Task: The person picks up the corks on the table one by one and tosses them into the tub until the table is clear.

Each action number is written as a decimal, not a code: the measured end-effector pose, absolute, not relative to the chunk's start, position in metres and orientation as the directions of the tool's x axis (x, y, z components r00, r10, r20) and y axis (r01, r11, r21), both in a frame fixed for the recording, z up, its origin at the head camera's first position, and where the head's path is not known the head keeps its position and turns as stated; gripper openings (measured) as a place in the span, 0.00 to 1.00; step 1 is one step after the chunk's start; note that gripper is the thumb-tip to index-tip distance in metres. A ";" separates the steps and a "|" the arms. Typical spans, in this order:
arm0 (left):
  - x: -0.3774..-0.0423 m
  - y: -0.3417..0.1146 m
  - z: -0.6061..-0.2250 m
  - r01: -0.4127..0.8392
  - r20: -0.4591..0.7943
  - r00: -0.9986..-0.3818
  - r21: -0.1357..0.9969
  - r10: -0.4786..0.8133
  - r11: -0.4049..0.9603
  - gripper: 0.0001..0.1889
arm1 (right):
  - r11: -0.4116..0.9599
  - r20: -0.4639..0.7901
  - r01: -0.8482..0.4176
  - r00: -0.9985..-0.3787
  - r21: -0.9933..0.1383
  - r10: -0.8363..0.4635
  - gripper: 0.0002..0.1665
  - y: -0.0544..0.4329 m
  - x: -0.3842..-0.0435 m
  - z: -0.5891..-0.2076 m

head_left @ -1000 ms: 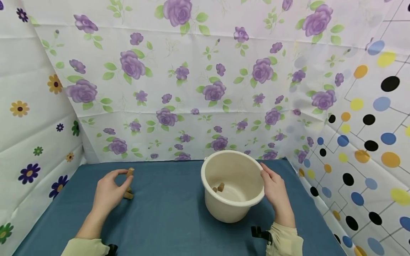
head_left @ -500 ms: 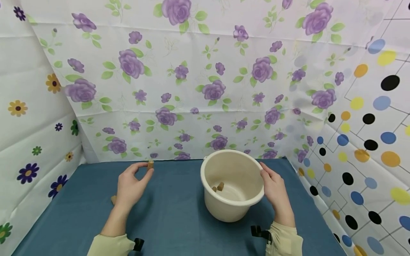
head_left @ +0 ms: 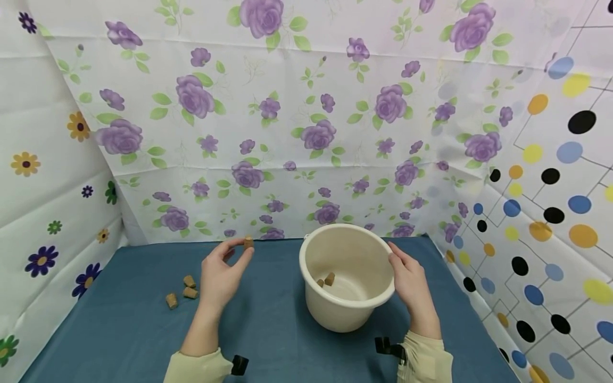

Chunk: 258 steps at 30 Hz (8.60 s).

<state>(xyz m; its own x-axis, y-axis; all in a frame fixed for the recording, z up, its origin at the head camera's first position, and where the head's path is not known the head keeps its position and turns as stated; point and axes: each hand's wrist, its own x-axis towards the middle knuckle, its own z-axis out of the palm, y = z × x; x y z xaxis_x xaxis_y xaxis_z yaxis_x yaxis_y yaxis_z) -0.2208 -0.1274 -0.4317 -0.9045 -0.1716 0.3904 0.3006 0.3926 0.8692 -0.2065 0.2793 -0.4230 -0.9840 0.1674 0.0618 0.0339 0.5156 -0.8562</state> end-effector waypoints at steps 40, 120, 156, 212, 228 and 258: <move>-0.189 -0.016 -0.404 0.437 0.435 -0.899 0.898 0.042 0.046 0.13 | 0.520 0.067 0.031 -0.983 -0.854 0.169 0.34 0.279 -0.206 -0.423; -0.183 0.001 -0.410 0.497 0.486 -0.868 0.850 0.101 0.173 0.14 | 0.501 0.074 0.022 -0.983 -0.865 0.171 0.34 0.279 -0.206 -0.423; -0.181 0.010 -0.415 0.580 0.577 -0.804 0.709 0.142 0.402 0.13 | 0.517 0.075 0.023 -0.983 -0.856 0.167 0.33 0.280 -0.206 -0.423; -0.180 0.000 -0.408 0.589 0.596 -0.797 0.729 0.099 0.349 0.14 | 0.514 0.071 0.021 -0.985 -0.857 0.160 0.33 0.279 -0.207 -0.421; -0.189 -0.057 -0.416 0.502 0.571 -0.821 0.716 0.007 0.485 0.13 | 0.508 0.055 0.039 -0.984 -0.861 0.168 0.33 0.279 -0.205 -0.421; -0.182 -0.230 -0.451 0.231 0.439 -0.897 0.568 -0.054 0.790 0.13 | 0.489 0.045 0.032 -0.988 -0.872 0.147 0.34 0.279 -0.207 -0.421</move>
<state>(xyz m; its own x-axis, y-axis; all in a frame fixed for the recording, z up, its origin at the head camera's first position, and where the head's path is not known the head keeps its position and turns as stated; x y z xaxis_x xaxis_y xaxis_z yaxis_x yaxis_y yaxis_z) -0.1815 -0.2296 -0.4513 -0.8967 -0.0537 0.4394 0.2310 0.7900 0.5679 -0.2069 0.2789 -0.4214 -0.9881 0.1466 0.0454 0.0324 0.4887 -0.8719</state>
